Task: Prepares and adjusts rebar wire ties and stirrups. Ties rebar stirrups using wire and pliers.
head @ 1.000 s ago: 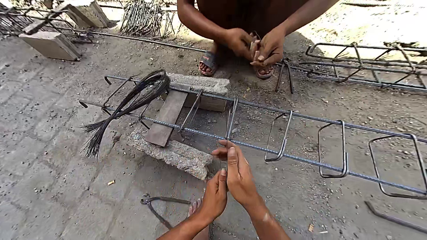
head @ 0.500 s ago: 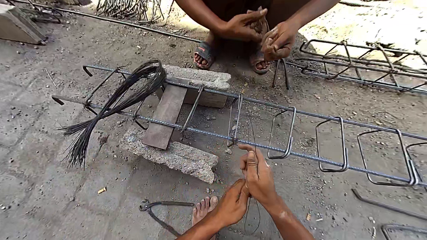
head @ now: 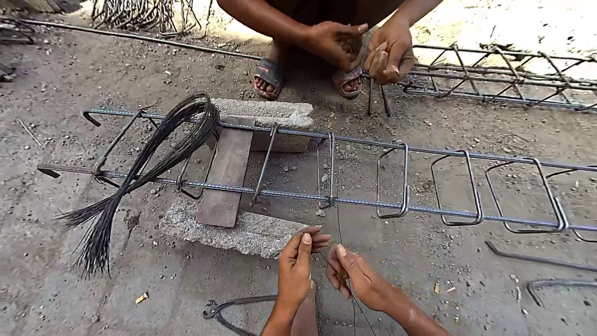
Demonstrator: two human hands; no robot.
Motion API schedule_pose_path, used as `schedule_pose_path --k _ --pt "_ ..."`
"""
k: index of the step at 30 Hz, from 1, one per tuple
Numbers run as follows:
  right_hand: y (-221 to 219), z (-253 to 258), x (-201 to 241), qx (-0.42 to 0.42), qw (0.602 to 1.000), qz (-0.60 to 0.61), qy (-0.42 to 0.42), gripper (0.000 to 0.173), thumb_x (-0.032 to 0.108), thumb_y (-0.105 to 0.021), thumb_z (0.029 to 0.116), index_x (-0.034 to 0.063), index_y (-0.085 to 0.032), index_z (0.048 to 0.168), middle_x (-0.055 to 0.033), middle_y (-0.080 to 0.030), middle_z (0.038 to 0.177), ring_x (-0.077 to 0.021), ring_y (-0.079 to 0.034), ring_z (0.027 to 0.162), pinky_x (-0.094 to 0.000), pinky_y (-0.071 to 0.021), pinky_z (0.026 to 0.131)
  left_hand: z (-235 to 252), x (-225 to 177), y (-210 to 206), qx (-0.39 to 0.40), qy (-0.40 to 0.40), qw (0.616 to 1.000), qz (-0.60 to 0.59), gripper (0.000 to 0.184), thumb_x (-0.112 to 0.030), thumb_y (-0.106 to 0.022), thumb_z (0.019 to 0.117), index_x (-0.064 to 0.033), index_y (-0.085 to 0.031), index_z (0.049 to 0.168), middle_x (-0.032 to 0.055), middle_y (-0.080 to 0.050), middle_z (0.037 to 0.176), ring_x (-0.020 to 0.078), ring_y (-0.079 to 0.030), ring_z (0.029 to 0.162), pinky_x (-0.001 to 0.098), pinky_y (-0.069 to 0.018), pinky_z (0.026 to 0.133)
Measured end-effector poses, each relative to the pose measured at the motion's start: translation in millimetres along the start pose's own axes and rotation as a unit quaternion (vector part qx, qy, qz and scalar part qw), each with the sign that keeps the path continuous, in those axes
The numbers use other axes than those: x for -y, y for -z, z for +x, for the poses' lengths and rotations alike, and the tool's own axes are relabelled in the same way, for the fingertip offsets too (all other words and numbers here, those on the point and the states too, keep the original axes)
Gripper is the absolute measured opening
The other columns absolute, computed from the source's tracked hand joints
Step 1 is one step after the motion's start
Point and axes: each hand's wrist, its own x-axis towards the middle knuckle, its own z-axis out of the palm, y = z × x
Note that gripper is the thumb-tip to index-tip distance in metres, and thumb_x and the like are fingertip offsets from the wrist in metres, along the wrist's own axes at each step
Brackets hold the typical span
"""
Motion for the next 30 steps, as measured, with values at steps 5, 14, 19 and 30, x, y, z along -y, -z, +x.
schedule_pose_path --k 5,14,19,30 --pt "-18.8 10.9 0.1 -0.003 0.991 -0.104 -0.084 0.054 0.047 -0.014 0.1109 0.0141 -0.053 0.095 0.0058 -0.047 0.063 -0.0067 -0.047 0.052 -0.0266 -0.0428 0.052 5.4 -14.7 16.3 -0.027 0.004 0.998 0.056 0.035 -0.013 -0.038 0.111 0.0087 -0.062 0.126 0.0145 -0.074 0.112 0.021 -0.074 0.1 0.0345 -0.0614 0.091" --pt "-22.0 19.2 12.8 0.053 0.956 -0.28 -0.065 0.061 0.043 -0.014 0.1121 0.007 -0.063 0.112 -0.0081 -0.055 0.069 -0.0234 -0.058 0.063 -0.0429 -0.046 0.06 8.8 -19.5 12.8 -0.1 0.008 0.995 0.03 0.036 -0.013 -0.032 0.1124 0.0073 -0.055 0.131 0.0152 -0.076 0.101 0.0211 -0.077 0.086 0.0325 -0.0645 0.078" --pt "-25.4 13.7 7.0 0.023 0.94 -0.339 -0.029 0.061 0.043 -0.016 0.112 0.0064 -0.064 0.108 -0.0087 -0.055 0.063 -0.026 -0.061 0.059 -0.0435 -0.0475 0.055 12.2 -26.1 14.0 -0.147 0.001 0.989 0.032 0.038 -0.013 -0.033 0.1125 0.0072 -0.051 0.139 0.0152 -0.077 0.1 0.021 -0.077 0.081 0.0319 -0.0652 0.074" --pt "1.0 9.0 5.5 0.169 0.923 -0.34 -0.059 0.062 0.048 -0.014 0.1112 0.0089 -0.061 0.103 -0.0084 -0.055 0.068 -0.0264 -0.061 0.066 -0.0452 -0.0471 0.061 13.0 -29.1 14.4 -0.117 -0.004 0.993 -0.027 0.035 -0.012 -0.033 0.1125 0.0073 -0.056 0.13 0.0147 -0.077 0.09 0.0211 -0.077 0.079 0.0328 -0.065 0.076"
